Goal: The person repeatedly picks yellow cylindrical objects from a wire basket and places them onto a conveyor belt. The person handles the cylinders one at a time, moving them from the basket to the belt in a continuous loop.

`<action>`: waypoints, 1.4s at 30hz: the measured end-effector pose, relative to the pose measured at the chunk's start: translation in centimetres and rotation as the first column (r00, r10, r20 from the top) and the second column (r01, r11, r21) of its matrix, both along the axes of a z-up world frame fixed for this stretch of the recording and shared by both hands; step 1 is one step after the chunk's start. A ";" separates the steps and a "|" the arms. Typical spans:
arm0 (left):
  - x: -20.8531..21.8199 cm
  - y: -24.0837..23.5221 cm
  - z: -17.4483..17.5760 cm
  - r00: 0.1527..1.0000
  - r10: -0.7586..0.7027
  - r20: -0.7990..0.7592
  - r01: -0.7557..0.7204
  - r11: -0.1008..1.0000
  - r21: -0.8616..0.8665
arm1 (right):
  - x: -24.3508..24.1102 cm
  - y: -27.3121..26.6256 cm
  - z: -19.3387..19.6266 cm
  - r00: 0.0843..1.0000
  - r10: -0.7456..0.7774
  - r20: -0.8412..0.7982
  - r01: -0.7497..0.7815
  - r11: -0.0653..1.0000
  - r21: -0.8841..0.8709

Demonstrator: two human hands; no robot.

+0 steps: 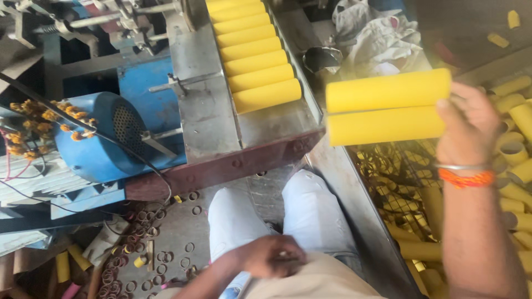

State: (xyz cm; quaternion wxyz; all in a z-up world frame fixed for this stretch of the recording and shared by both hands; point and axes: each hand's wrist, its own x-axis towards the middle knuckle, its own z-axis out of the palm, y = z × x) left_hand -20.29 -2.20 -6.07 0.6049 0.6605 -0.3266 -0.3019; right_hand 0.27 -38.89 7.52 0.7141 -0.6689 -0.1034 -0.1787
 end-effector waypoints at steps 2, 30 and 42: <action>-2.3 2.7 0.5 0.996 0.074 -0.047 -0.071 0.995 0.067 | 1.5 2.1 -1.2 0.998 0.065 -0.015 -0.064 0.997 0.032; 9.6 -7.8 2.1 0.927 0.196 0.318 -0.236 0.968 0.090 | -9.5 -17.6 -25.7 0.664 -0.516 -0.541 0.050 0.753 -0.657; 17.5 -22.7 3.6 0.747 0.022 0.665 -0.295 0.907 0.301 | -18.1 -11.1 -33.1 0.794 -0.209 -0.571 -0.512 0.276 -0.813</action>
